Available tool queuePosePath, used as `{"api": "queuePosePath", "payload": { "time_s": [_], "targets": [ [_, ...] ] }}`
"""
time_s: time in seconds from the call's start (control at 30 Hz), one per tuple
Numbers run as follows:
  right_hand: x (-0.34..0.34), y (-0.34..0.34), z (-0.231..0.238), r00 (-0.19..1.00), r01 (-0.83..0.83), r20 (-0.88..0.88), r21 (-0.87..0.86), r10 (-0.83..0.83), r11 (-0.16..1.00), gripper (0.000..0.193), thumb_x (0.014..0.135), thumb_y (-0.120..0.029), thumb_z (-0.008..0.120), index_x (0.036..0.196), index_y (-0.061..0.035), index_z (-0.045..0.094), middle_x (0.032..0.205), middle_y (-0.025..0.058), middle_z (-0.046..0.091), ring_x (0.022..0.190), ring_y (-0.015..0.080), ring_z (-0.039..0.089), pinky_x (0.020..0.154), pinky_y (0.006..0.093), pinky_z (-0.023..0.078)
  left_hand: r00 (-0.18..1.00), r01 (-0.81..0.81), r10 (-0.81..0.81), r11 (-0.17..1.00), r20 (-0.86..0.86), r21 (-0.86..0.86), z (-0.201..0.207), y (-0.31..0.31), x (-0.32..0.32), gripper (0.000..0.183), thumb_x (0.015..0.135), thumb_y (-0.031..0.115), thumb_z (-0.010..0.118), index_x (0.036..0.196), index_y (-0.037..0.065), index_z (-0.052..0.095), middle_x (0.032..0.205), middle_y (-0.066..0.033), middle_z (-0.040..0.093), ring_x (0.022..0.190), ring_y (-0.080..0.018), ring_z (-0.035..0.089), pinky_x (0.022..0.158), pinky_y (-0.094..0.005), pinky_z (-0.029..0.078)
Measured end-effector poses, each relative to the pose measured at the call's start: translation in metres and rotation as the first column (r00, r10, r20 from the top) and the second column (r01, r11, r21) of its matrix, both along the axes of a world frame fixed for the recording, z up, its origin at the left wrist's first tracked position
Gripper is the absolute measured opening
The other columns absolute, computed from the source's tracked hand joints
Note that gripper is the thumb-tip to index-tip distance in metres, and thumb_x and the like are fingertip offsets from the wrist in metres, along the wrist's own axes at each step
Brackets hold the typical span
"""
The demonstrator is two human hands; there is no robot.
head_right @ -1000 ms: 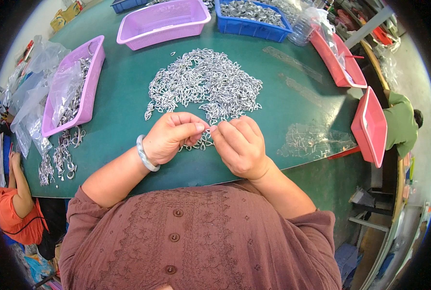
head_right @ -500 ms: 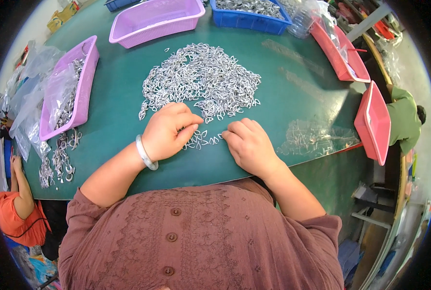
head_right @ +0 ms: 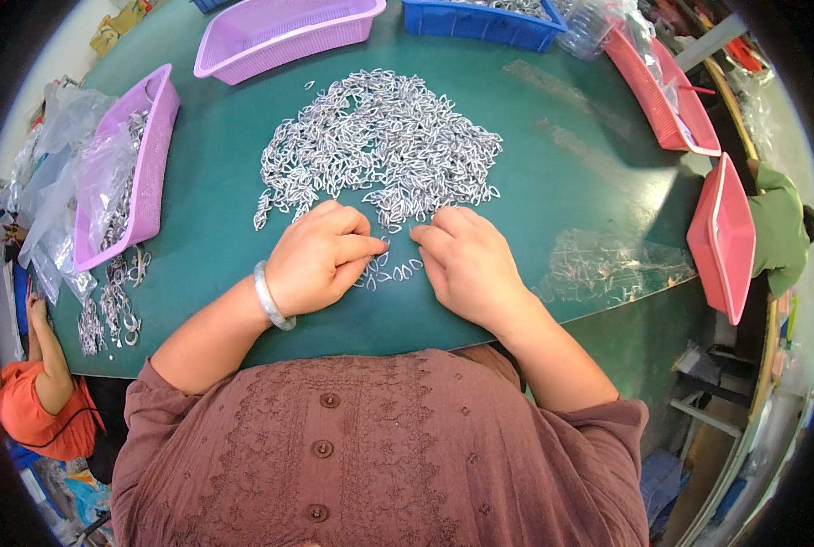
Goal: The person spreads a pile of small metal pieces on the table and separates individual pieces from the pile by hand.
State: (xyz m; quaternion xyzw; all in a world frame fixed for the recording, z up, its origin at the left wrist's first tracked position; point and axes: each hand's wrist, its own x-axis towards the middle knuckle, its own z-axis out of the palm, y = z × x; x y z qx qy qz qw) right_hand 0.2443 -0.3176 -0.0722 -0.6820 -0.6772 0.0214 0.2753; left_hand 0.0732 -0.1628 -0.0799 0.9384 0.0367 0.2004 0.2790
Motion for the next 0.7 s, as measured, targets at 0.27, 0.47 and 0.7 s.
{"api": "queuePosePath", "payload": {
  "time_s": [0.27, 0.47, 0.7],
  "targets": [
    [-0.003, 0.008, 0.001, 0.999, -0.023, -0.045, -0.025, 0.022, 0.999, 0.018, 0.078, -0.008, 0.069, 0.095, -0.0076, 0.068, 0.08, 0.0081, 0.055, 0.077, 0.0291, 0.058, 0.069, 0.0399, 0.048, 0.999, 0.035, -0.033, 0.997, 0.027, -0.067, 0.001, 0.006, 0.001, 0.02, 0.076, 0.002, 0.067, 0.095, 0.008, 0.072, 0.088, -0.0052, 0.061, 0.082, -0.0254, 0.057, 0.073, -0.0368, 0.048],
    [0.001, 0.009, 0.01, 0.99, -0.128, -0.073, -0.1, 0.121, 0.987, 0.02, 0.078, -0.009, 0.069, 0.098, -0.0081, 0.068, 0.078, 0.007, 0.056, 0.075, 0.0276, 0.059, 0.068, 0.0401, 0.047, 0.995, -0.083, 0.082, 0.996, 0.055, 0.013, 0.002, 0.009, 0.005, 0.025, 0.077, 0.002, 0.067, 0.101, 0.007, 0.07, 0.091, -0.0076, 0.062, 0.085, -0.0274, 0.058, 0.077, -0.0378, 0.048],
    [-0.001, 0.02, 0.002, 0.999, -0.017, 0.052, 0.007, 0.016, 1.0, 0.015, 0.077, -0.009, 0.069, 0.092, -0.0091, 0.067, 0.077, 0.0062, 0.057, 0.075, 0.0273, 0.059, 0.069, 0.0402, 0.047, 0.998, -0.051, 0.05, 0.998, 0.027, 0.042, -0.001, 0.012, 0.009, 0.02, 0.076, 0.005, 0.071, 0.095, 0.008, 0.069, 0.088, -0.0064, 0.061, 0.085, -0.0275, 0.058, 0.076, -0.0381, 0.048]
  ]
}}
